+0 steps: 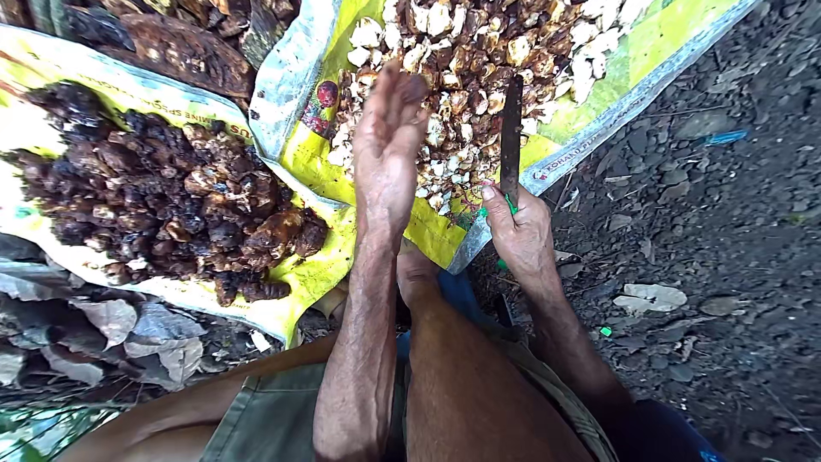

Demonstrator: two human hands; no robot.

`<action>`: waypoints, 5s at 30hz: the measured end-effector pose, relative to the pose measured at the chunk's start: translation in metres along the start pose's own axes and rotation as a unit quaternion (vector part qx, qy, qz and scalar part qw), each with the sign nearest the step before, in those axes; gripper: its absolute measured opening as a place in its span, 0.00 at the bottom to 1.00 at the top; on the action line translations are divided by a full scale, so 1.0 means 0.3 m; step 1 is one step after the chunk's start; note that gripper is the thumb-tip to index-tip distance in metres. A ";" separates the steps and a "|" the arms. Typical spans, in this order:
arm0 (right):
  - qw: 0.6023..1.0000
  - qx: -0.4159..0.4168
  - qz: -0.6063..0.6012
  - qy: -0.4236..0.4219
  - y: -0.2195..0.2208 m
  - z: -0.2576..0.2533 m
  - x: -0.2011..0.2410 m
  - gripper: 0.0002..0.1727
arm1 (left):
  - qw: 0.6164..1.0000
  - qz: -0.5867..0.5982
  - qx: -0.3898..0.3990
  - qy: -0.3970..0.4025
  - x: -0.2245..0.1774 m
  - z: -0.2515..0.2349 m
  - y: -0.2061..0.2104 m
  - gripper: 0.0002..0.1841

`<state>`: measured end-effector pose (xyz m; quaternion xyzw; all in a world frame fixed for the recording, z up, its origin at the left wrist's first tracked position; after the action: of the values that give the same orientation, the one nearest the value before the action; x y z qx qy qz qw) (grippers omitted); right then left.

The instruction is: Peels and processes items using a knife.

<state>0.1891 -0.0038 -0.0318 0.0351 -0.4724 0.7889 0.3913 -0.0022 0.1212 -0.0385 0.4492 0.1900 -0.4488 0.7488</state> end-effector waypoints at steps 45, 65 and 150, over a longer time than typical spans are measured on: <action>0.998 0.059 0.008 -0.028 0.076 0.026 0.048 0.18 | 0.984 0.164 0.032 -0.062 0.130 0.055 -0.076 0.27; 0.992 0.102 0.029 -0.065 0.124 0.088 0.063 0.20 | 0.997 0.034 0.049 -0.049 0.135 0.067 -0.063 0.24; 0.983 0.164 0.065 -0.047 0.211 0.105 0.032 0.20 | 0.991 -0.106 0.082 -0.027 0.079 0.188 -0.015 0.22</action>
<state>0.1312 -0.0381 -0.0560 0.1053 -0.3558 0.8770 0.3053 -0.0002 0.0609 -0.0274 0.4741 0.1785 -0.5519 0.6624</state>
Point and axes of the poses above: each hand's wrist, its own z-axis away from the middle knuckle, its own y-axis out of the palm, x = y × z, the point moved 10 cm from there along -z, towards the middle knuckle, and after that the axes turned 9 degrees about z, right-handed, at the moved point
